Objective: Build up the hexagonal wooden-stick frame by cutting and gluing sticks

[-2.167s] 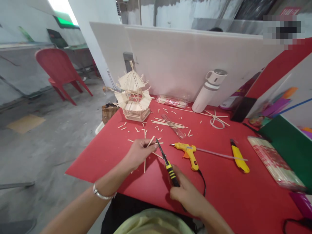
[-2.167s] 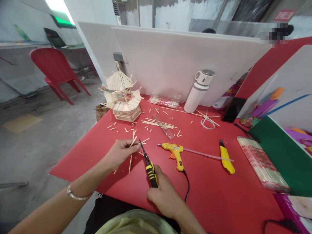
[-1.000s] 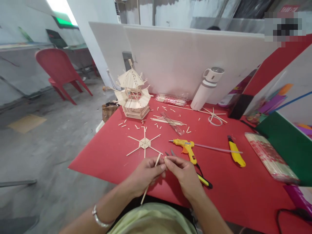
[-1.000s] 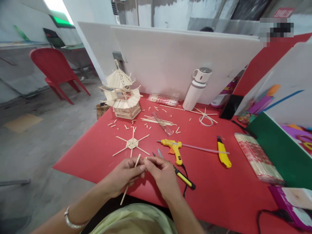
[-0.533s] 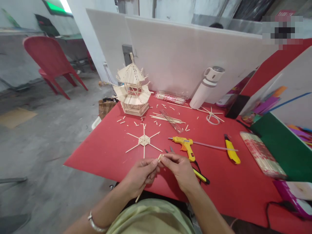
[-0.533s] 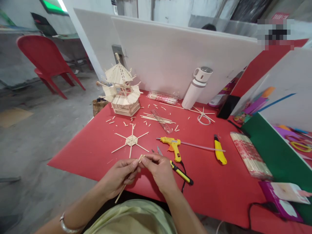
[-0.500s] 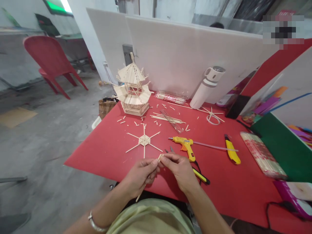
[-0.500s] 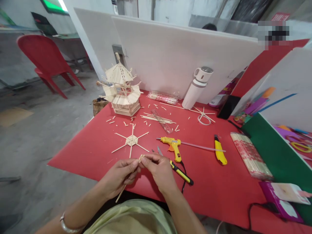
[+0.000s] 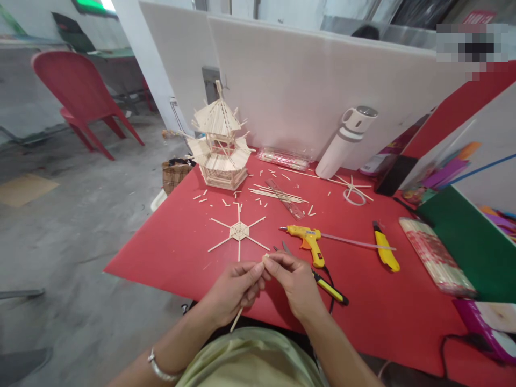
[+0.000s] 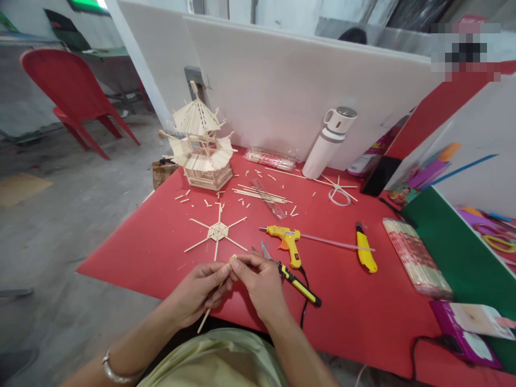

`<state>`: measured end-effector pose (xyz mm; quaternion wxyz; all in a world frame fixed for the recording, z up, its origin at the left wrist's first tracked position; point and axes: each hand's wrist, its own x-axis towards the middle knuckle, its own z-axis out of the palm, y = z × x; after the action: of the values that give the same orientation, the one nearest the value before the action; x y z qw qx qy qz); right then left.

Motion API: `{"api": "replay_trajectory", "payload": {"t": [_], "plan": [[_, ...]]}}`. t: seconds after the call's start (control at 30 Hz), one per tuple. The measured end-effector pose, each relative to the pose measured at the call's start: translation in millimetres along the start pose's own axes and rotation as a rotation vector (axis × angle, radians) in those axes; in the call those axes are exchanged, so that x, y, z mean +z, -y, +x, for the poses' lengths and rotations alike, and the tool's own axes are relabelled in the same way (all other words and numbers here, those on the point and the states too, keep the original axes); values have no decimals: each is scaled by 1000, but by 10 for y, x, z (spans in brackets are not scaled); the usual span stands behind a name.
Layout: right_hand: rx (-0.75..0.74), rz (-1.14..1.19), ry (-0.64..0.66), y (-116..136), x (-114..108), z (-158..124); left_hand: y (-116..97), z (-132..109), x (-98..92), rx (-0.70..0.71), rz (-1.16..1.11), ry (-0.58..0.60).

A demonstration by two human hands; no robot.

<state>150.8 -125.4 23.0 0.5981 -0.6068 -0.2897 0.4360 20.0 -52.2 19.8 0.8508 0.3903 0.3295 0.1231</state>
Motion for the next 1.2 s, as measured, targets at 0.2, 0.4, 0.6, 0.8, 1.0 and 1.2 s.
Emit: {"api": "replay_trajectory", "payload": {"t": [0.2, 0.4, 0.6, 0.8, 1.0, 1.2], "plan": [[-72, -60, -114, -93, 5, 31, -4, 19, 38, 32, -72, -77], [-57, -44, -150, -117, 5, 42, 8, 25, 56, 95, -24, -144], [-35, -19, -157, -136, -5, 56, 58, 37, 60, 119, 53, -194], [2, 37, -143, -119, -7, 69, 73, 64, 66, 155, 141, -229], [28, 79, -154, -133, -14, 70, 88, 51, 75, 166, 187, -249], [42, 83, -166, -143, -17, 75, 39, 24, 130, 209, 285, -288]]}}
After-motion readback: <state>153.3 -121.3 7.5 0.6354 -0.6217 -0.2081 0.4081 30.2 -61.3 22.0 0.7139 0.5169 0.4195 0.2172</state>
